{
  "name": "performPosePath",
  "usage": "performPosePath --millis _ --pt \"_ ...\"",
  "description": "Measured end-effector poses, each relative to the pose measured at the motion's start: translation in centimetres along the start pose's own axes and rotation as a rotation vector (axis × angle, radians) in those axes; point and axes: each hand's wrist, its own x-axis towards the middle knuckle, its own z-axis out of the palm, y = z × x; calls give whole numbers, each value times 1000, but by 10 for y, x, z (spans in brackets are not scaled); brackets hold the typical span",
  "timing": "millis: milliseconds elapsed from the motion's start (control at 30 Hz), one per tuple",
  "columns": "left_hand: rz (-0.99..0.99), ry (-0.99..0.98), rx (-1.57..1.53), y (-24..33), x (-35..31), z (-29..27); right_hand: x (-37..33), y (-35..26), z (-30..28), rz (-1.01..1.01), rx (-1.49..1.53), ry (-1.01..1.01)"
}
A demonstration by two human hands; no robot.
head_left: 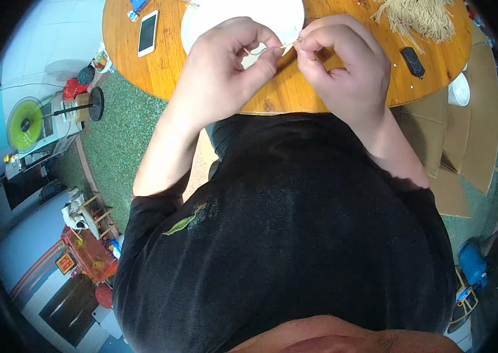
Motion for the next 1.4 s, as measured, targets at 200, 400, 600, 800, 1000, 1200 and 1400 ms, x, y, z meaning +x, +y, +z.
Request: performPosePath --millis 200,400,600,800,1000,1200,1400 --pt "-248 -140 -449 1 7 -14 -5 11 9 -158 -128 78" --pt "-332 -147 -458 5 8 -20 -6 0 11 -88 -30 134" --pt "-369 -128 -459 2 10 -20 -6 6 10 -95 -65 97" --pt "-429 -152 -507 2 15 -21 0 1 11 -37 -48 81" --pt "-416 -130 -505 5 16 -18 4 -1 8 -22 -65 44" --pt "-379 -63 -399 10 16 -14 2 5 1 72 47 -29" --pt "-352 -21 -340 3 16 -9 -13 17 7 449 589 -67"
